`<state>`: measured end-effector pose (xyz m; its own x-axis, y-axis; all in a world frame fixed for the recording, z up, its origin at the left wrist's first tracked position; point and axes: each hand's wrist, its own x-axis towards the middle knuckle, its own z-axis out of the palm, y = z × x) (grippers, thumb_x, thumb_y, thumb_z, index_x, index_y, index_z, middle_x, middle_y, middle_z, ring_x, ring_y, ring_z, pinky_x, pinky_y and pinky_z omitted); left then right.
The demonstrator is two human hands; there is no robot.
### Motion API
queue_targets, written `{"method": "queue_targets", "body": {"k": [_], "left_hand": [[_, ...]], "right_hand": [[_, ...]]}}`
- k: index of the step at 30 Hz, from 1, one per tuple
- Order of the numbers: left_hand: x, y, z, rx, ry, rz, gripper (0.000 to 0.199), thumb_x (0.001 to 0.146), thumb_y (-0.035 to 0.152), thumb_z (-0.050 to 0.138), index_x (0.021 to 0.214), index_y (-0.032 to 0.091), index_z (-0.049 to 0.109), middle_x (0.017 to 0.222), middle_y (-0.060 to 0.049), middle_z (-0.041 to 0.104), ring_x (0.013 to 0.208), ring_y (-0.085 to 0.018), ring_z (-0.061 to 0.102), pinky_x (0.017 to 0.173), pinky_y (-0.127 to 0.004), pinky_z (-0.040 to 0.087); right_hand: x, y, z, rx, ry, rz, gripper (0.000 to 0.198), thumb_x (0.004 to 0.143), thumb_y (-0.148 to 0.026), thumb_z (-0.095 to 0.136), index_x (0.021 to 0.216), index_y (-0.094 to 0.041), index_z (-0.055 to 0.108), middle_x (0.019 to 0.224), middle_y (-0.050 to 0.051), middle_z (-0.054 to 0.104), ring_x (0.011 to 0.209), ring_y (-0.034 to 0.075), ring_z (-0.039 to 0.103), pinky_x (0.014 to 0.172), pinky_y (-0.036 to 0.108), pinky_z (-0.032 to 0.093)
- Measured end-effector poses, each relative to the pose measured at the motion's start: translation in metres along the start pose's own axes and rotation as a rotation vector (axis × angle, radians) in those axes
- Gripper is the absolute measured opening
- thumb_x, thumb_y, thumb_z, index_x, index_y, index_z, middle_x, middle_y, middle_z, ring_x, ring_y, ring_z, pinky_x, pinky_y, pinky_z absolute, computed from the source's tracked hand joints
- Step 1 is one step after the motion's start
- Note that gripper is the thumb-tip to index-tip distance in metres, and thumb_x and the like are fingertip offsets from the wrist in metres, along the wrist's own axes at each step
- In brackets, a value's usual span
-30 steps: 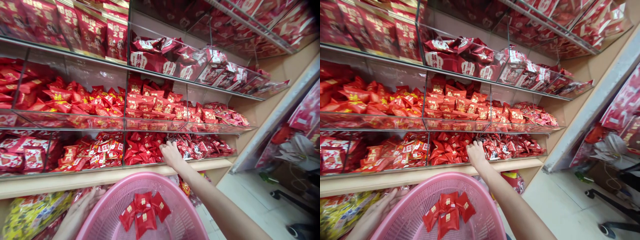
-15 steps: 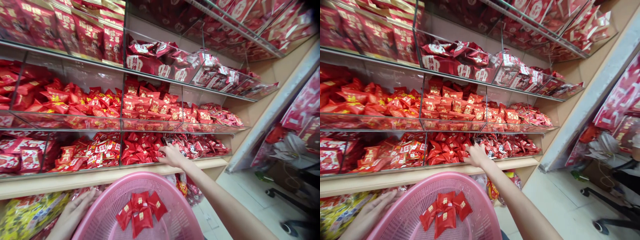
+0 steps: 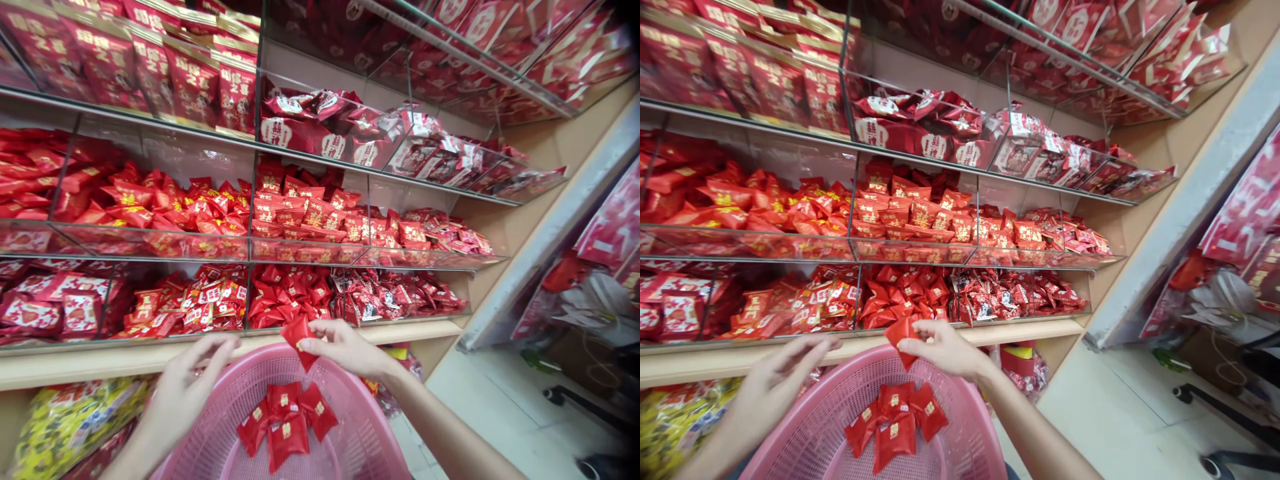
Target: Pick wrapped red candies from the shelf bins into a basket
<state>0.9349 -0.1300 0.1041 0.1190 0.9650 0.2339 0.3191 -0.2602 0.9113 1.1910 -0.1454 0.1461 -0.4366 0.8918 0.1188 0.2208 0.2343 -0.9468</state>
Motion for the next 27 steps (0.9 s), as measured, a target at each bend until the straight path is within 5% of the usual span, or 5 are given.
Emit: {"method": "queue_targets", "body": {"k": [3,7,11,23,27], "left_hand": [[0.004,0.021,0.024,-0.083,-0.185,0.013,0.044,0.076,0.056,0.053,0.107,0.025,0.061,0.112,0.004,0.057,0.106,-0.012,0.051,0.092,-0.014,0.038],[0.010,0.027,0.043,-0.257,-0.348,0.076,0.036,0.080,0.044,0.055,0.103,0.017,0.060,0.105,-0.003,0.060,0.094,-0.014,0.056,0.086,-0.021,0.043],[0.014,0.018,0.049,-0.278,-0.366,0.102,0.028,0.079,0.041,0.057,0.081,0.013,0.059,0.079,-0.002,0.059,0.073,-0.013,0.053,0.070,-0.023,0.042],[0.013,0.006,0.066,-0.289,-0.350,0.001,0.033,0.075,0.043,0.059,0.074,0.011,0.054,0.067,0.000,0.050,0.062,-0.009,0.043,0.059,-0.021,0.035],[0.011,-0.008,0.073,-0.355,-0.377,-0.093,0.036,0.074,0.046,0.059,0.074,0.011,0.050,0.061,0.000,0.046,0.057,-0.010,0.040,0.056,-0.023,0.035]], "right_hand": [[-0.005,0.001,0.017,0.082,-0.059,-0.020,0.028,0.083,-0.041,0.055,0.090,-0.015,0.061,0.082,0.000,0.056,0.075,0.010,0.049,0.073,0.025,0.040],[-0.007,0.009,0.026,0.089,-0.077,-0.034,0.027,0.084,-0.040,0.054,0.087,-0.014,0.062,0.077,-0.002,0.053,0.070,0.009,0.045,0.070,0.024,0.038],[-0.009,0.018,0.028,0.110,-0.072,-0.032,0.025,0.083,-0.039,0.056,0.088,-0.015,0.064,0.077,-0.002,0.054,0.070,0.010,0.044,0.069,0.024,0.037],[-0.017,0.048,0.028,0.236,0.045,0.095,0.031,0.079,-0.045,0.059,0.086,-0.017,0.066,0.075,-0.003,0.058,0.069,0.009,0.048,0.071,0.024,0.039],[-0.022,0.062,0.031,0.305,0.103,0.176,0.038,0.076,-0.047,0.062,0.101,-0.018,0.062,0.087,0.001,0.063,0.078,0.013,0.055,0.078,0.029,0.043]]}}
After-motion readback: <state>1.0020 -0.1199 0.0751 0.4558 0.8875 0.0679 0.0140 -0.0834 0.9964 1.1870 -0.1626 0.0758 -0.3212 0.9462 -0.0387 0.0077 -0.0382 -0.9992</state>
